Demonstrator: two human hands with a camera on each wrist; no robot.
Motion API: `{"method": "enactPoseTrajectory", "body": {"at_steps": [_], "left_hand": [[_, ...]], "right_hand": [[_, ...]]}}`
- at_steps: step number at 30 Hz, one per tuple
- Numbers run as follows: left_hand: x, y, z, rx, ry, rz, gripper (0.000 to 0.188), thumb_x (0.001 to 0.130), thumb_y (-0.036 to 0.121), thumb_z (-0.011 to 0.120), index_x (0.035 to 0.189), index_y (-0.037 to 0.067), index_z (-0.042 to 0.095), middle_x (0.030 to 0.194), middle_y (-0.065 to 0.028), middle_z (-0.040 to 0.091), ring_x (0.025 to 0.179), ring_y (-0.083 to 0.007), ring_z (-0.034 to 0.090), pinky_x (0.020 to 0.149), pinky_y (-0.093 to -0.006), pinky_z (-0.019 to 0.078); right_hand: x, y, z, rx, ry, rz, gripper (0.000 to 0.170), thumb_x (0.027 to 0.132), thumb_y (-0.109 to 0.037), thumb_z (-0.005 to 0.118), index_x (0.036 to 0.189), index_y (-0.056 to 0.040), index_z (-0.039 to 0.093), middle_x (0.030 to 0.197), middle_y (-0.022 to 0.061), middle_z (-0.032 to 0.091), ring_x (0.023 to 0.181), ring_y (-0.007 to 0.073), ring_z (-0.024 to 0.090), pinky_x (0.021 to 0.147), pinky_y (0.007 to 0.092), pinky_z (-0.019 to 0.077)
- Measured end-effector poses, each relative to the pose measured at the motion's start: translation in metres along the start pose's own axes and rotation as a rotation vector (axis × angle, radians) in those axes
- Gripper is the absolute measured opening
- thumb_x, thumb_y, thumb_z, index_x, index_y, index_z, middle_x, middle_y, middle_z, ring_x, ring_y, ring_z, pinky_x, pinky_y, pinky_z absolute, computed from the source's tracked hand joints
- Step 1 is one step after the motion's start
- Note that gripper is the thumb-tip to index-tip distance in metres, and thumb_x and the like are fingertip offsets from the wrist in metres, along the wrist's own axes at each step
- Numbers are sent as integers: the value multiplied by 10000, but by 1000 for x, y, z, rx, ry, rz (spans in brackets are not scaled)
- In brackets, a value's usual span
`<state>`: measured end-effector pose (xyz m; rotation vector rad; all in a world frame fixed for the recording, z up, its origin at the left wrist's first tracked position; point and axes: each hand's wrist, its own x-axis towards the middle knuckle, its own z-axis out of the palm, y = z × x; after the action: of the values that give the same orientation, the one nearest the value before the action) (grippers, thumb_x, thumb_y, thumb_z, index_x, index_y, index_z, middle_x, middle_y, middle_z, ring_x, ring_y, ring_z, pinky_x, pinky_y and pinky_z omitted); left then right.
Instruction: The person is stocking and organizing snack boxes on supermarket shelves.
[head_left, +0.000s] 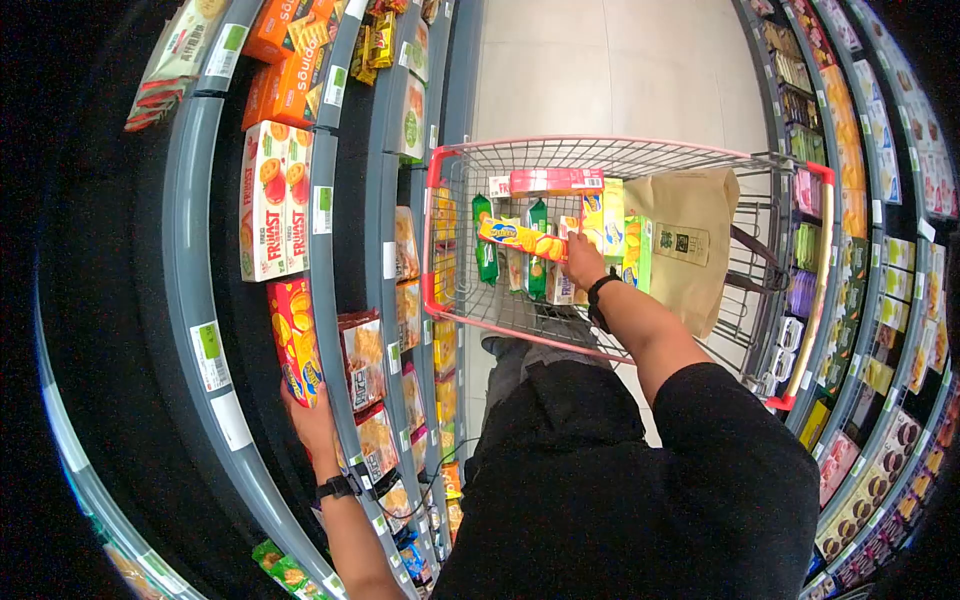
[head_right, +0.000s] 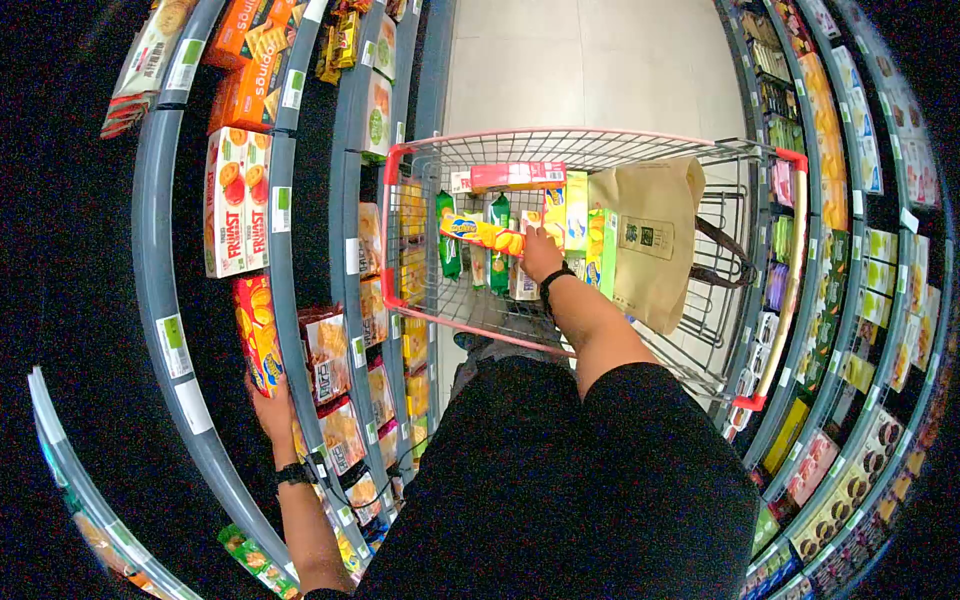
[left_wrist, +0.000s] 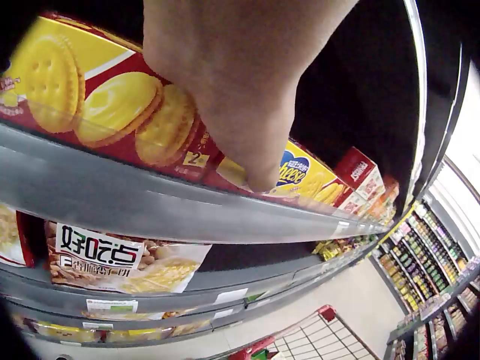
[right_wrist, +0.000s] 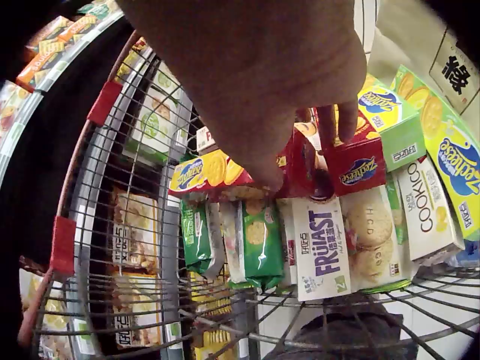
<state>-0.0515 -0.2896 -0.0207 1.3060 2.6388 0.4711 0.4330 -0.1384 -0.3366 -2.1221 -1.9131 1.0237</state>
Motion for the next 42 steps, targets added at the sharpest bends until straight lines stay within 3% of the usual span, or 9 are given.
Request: {"method": "enactPoseTrajectory", "body": {"at_steps": [15, 21, 25, 29, 31, 35, 39, 41, 42], "left_hand": [[12, -3, 8, 35, 59, 32, 664, 868, 224, 712, 1403, -9, 393, 1303, -219, 547, 1162, -320, 566, 995, -404, 434], [-6, -8, 2, -40, 74, 29, 665, 866, 246, 709, 1406, 4, 407, 1288, -224, 559, 1170, -329, 563, 998, -410, 433], [-8, -31, 0, -37, 90, 14, 649, 868, 261, 697, 1403, 18, 421, 1291, -239, 555, 1181, -353, 556, 1008, -420, 427], [-20, -48, -7, -60, 154, 128, 611, 871, 260, 685, 1381, 19, 451, 1282, -223, 562, 1182, -388, 545, 1021, -453, 416], [-31, -51, -15, -56, 339, 294, 560, 889, 243, 664, 1363, 15, 473, 1262, -198, 576, 1180, -398, 542, 1032, -470, 408], [-96, -37, -42, -349, 331, 457, 308, 888, 71, 637, 1181, -15, 598, 1200, -164, 591, 1130, -302, 576, 1021, -383, 427], [-215, 3, -151, -657, 354, 729, 173, 887, 33, 620, 1047, -29, 644, 1080, -160, 622, 1033, -267, 600, 947, -371, 466], [-272, -1, -218, -690, 652, 1030, 333, 954, 296, 531, 992, -15, 646, 1041, -186, 627, 996, -321, 613, 881, -421, 508], [-310, -30, -249, -861, 647, 1075, 343, 921, 329, 548, 1019, 13, 637, 1029, -171, 613, 1000, -314, 603, 904, -444, 490]], "right_hand": [[12, -3, 4, -278, -129, -86, 471, 735, -313, 766, 1096, -44, 629, 1092, 164, 669, 1048, 347, 626, 834, 487, 537], [-23, 15, -2, 98, -379, -85, 744, 628, -461, 792, 1137, 46, 601, 1060, 272, 669, 1000, 392, 658, 867, 433, 534], [-62, 33, -22, 326, -441, -154, 699, 649, -406, 763, 1191, 7, 605, 1076, 219, 688, 1018, 345, 662, 876, 396, 525], [-113, 42, -48, 409, -451, -10, 540, 707, -363, 735, 1092, 11, 677, 958, 167, 719, 835, 253, 703, 776, 345, 552], [-136, 43, -66, 435, -382, -8, 512, 735, -359, 727, 1054, 38, 676, 916, 146, 719, 751, 213, 697, 722, 326, 554], [-174, 72, -94, 452, -62, 56, 409, 811, -349, 704, 921, 40, 639, 811, 107, 669, 649, 144, 622, 602, 294, 506], [-220, 111, -107, 518, 75, 167, 375, 849, -395, 683, 978, -47, 630, 807, 53, 646, 670, 145, 599, 631, 291, 496], [-260, 106, -112, 603, 57, 221, 392, 866, -420, 666, 1046, -76, 617, 858, 44, 644, 736, 156, 611, 689, 305, 501], [-283, 101, -113, 912, 93, 300, 415, 881, -441, 643, 1105, -96, 590, 941, 43, 633, 833, 170, 603, 759, 335, 489]]}}
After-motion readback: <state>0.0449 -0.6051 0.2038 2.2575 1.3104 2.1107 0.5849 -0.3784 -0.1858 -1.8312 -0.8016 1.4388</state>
